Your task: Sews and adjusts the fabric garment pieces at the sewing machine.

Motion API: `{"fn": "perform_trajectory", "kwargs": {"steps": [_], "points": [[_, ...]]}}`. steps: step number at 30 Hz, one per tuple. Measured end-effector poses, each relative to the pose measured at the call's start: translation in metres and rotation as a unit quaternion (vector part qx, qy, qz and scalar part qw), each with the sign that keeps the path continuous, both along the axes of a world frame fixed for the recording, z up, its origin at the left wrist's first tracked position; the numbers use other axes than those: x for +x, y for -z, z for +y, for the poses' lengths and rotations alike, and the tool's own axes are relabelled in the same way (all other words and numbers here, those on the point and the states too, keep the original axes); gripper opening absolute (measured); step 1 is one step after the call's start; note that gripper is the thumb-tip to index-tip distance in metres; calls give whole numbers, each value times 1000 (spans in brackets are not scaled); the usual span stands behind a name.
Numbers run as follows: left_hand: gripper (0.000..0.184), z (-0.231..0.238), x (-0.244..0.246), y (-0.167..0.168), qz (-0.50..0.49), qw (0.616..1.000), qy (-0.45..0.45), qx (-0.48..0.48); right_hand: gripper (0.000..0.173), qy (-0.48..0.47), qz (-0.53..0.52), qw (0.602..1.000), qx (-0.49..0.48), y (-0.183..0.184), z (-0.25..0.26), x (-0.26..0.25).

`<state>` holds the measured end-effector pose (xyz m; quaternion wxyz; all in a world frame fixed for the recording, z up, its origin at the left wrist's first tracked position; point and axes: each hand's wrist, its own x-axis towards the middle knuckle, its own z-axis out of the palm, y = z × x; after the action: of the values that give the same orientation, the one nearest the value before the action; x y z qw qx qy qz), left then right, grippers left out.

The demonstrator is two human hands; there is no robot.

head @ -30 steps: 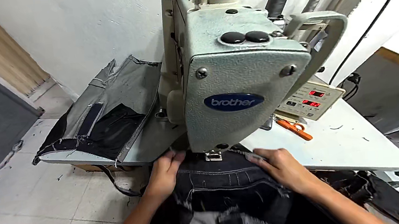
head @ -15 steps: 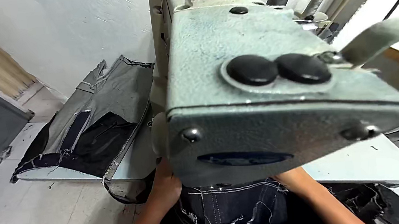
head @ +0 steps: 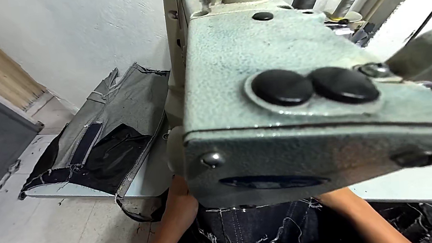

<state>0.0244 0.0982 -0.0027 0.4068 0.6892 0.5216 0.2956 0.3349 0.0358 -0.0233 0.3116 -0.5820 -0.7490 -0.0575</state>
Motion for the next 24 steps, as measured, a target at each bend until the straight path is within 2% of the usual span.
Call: {"fn": "perform_trajectory", "kwargs": {"steps": [2, 6, 13, 16, 19, 22, 24], "points": [[27, 1, -2, 3, 9, 1000, 4, 4, 51, 2, 2, 1000, -11, 2, -2, 1], [26, 0, -5, -15, 17, 998, -3, -53, 50, 0, -1, 1000, -25, -1, 1, -1], [28, -3, -15, -12, -76, 996, 37, -10, 45, -15, -2, 995, -97, -14, -1, 8], [30, -7, -18, -14, -131, 990, 51, -29, 44, -32, -7, 990, -135, -16, -8, 23], [32, -11, -21, -20, -173, 980, 62, -71, 45, -47, 13, 979, -198, -8, -15, 47], [42, -11, -26, -22, -204, 968, 85, -118, 42, -36, 62, 947, -313, -5, -24, 62], [48, -10, -29, -20, -222, 960, 110, -129, 37, -24, 126, 926, -356, 4, -27, 69]]}}
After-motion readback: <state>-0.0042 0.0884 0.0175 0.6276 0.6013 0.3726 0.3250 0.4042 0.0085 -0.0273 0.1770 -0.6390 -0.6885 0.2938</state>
